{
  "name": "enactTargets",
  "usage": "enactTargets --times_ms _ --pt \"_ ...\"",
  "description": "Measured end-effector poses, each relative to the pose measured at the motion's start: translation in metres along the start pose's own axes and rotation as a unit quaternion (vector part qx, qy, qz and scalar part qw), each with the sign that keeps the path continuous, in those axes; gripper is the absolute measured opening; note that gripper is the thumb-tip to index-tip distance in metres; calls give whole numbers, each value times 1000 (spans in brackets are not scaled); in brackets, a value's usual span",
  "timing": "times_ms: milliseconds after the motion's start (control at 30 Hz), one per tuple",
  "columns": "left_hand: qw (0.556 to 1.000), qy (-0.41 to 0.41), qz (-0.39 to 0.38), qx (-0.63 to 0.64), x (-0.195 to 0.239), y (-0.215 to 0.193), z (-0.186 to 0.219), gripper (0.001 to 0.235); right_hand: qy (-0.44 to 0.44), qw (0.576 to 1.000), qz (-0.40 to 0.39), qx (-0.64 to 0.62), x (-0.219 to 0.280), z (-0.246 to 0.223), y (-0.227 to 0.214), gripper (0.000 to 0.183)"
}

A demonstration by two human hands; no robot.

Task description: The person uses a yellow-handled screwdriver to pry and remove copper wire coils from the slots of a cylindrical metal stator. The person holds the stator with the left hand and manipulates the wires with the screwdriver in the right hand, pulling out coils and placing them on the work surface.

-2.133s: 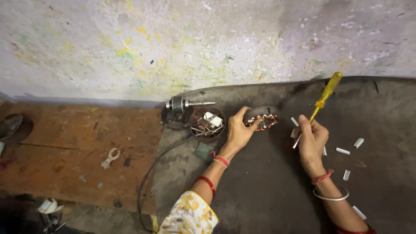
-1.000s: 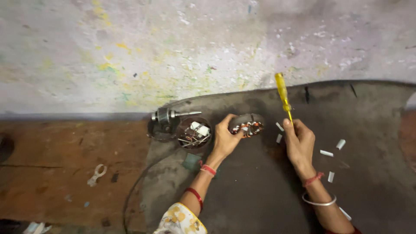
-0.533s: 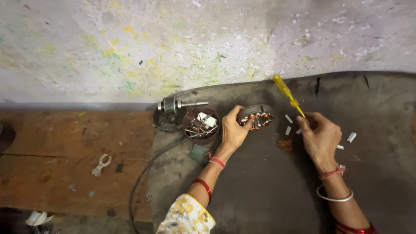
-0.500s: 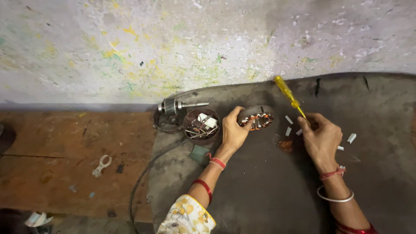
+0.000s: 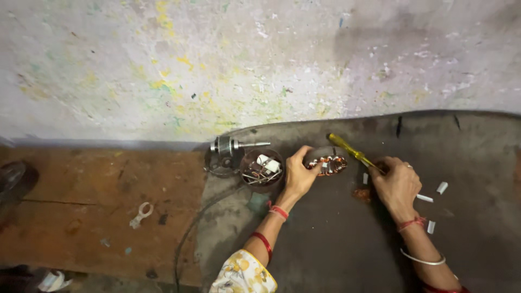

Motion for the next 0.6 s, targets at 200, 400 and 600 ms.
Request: enactTargets --times_ms 200,400,600 --pt "1000 -11 -19 20 1 2 -10 27 -37 999 -5 7 0 -14 3 24" --pt "994 90 40 -42 -6 -6 9 35 -125 986 90 -71 2 -40 -21 8" --pt "1000 -11 -2 -15 2 1 -14 29 -262 932 76 -240 41 -67 -34 15"
Point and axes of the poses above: each hand's wrist, its own x-axis away from the middle knuckle, its own y-axis out of the palm, z = x × y, the point moved 9 cm from there along -x, towards the middle knuckle, and after that the axes turned 4 degrees about -x, right-handed, at the moved point
